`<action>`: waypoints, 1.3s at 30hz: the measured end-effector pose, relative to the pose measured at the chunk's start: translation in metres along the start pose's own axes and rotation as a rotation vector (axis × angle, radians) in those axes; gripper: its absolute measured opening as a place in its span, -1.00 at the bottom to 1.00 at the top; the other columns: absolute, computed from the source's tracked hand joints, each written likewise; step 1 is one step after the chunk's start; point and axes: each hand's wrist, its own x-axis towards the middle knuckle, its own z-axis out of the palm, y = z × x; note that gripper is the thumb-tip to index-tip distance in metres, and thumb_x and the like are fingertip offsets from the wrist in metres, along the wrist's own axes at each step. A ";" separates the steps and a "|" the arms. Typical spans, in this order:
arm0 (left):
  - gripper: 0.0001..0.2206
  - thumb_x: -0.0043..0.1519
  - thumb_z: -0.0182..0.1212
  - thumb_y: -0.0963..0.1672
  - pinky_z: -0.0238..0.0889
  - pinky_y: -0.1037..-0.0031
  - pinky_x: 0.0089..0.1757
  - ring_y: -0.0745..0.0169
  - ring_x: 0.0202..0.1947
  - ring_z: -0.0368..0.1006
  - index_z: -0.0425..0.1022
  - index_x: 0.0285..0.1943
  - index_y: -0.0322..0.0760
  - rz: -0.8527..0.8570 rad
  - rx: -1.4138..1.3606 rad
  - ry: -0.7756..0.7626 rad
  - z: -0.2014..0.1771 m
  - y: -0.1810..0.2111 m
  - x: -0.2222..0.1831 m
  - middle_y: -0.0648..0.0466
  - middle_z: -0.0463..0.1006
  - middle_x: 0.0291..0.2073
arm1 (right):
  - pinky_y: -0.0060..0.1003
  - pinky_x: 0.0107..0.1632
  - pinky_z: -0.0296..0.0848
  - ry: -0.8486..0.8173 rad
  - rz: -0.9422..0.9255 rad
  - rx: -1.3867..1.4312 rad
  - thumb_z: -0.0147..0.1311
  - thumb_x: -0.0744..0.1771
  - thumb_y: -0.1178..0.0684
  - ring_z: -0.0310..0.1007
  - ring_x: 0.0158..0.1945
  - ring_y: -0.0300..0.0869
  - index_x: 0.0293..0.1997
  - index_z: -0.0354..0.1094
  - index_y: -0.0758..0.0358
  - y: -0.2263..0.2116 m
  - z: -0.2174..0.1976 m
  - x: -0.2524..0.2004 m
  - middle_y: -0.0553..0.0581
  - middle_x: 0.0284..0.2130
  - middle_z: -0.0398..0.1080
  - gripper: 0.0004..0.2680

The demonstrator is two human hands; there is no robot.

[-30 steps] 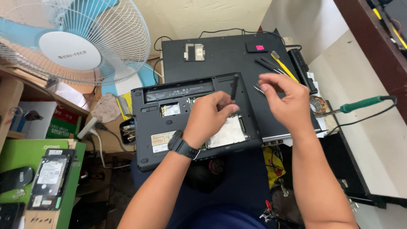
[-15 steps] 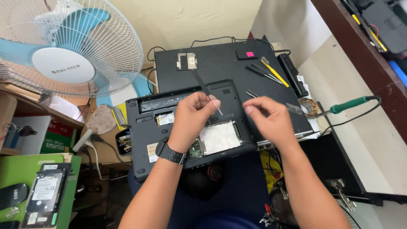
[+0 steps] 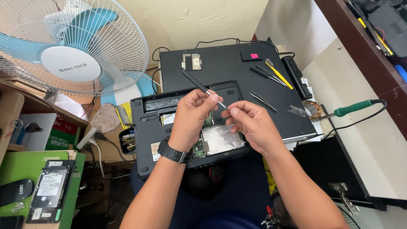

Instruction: Disassembling the bottom casing of a laptop using a screwdriver and prying tool to remove components like the battery.

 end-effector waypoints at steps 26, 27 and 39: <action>-0.90 0.39 0.52 -0.17 0.24 0.56 -0.37 0.39 -0.46 0.44 0.77 -0.11 -0.36 0.116 0.351 0.189 -0.074 0.020 -0.063 -0.06 0.74 -0.50 | 0.05 -0.07 0.70 -0.268 -0.399 -1.729 0.20 0.45 0.07 0.73 -0.13 0.14 -0.02 0.71 0.26 -0.002 0.004 0.268 0.27 -0.24 0.62 -0.85; -0.89 0.38 0.53 -0.16 0.26 0.57 -0.38 0.38 -0.48 0.45 0.79 -0.08 -0.37 0.103 0.364 0.199 -0.076 0.022 -0.065 -0.08 0.76 -0.50 | 0.04 -0.10 0.71 -0.275 -0.386 -1.761 0.21 0.45 0.08 0.74 -0.16 0.12 0.00 0.72 0.28 -0.001 0.007 0.268 0.28 -0.25 0.63 -0.84; -0.87 0.42 0.49 -0.16 0.33 0.52 -0.35 0.35 -0.43 0.45 0.78 -0.03 -0.40 0.106 0.333 0.176 -0.076 0.024 -0.065 -0.11 0.77 -0.46 | 0.18 0.07 0.70 -0.208 -0.344 -1.583 0.25 0.48 0.13 0.75 0.03 0.27 0.08 0.73 0.31 -0.020 0.000 0.254 0.38 -0.12 0.70 -0.86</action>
